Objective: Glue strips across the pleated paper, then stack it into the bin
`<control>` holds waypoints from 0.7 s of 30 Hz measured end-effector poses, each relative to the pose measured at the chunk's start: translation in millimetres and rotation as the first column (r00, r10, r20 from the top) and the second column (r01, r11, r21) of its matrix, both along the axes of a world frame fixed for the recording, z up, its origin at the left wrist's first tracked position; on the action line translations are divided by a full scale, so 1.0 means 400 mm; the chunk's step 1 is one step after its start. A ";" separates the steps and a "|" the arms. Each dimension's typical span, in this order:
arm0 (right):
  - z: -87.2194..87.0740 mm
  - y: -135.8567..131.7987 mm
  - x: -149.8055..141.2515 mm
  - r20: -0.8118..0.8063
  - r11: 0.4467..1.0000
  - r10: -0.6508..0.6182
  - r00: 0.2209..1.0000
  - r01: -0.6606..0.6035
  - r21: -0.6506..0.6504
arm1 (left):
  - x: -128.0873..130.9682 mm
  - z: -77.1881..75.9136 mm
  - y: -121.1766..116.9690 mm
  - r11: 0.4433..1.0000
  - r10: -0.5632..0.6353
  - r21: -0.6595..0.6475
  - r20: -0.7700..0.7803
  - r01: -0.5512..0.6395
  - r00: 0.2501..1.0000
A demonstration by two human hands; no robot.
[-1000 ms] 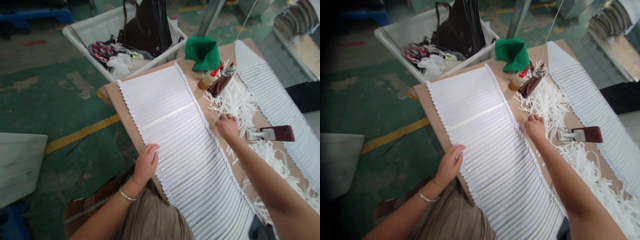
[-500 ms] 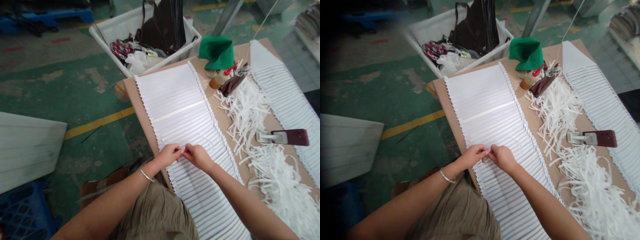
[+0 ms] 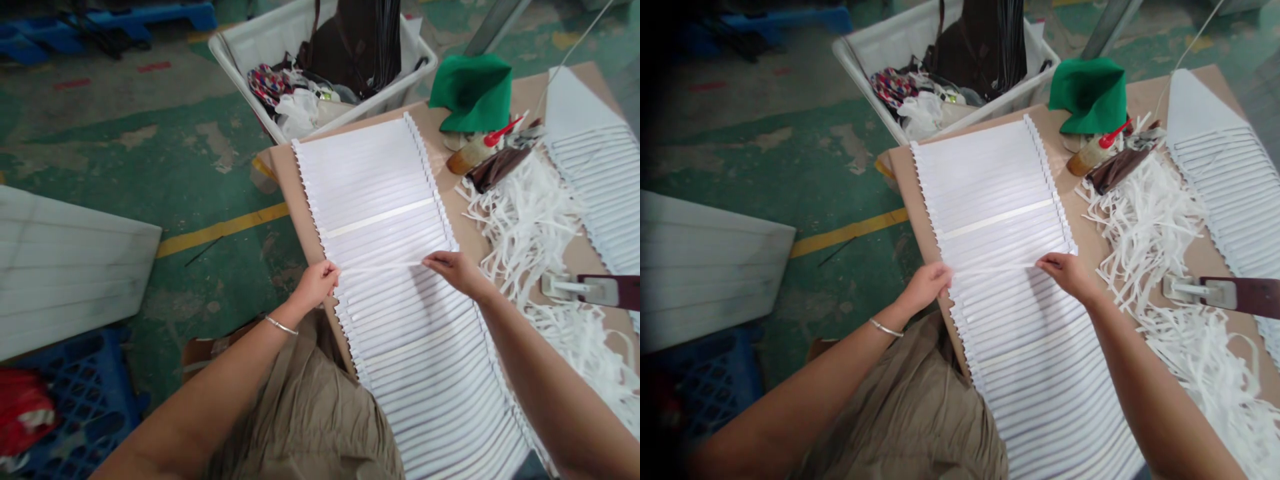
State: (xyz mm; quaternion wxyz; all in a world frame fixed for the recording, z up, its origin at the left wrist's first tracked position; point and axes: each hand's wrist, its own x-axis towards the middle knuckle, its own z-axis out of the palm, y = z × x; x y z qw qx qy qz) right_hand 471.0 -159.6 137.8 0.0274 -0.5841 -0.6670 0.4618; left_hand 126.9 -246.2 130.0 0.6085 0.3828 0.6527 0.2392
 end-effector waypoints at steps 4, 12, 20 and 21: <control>-0.027 0.090 0.080 0.062 0.992 -0.078 0.995 0.072 0.101 | -0.012 -0.010 0.029 1.000 0.021 0.024 -0.032 -0.020 0.999; -0.069 0.180 0.088 -0.012 0.949 -0.276 0.961 0.275 0.154 | 0.024 -0.066 0.042 0.993 0.115 0.057 -0.205 -0.105 0.972; -0.123 0.222 0.080 -0.032 0.896 -0.410 0.911 0.410 0.170 | 0.039 -0.112 0.046 0.991 0.119 0.099 -0.298 -0.093 0.947; -0.132 0.226 0.081 -0.033 0.896 -0.410 0.911 0.409 0.170 | 0.040 -0.115 0.047 0.990 0.122 0.100 -0.299 -0.096 0.946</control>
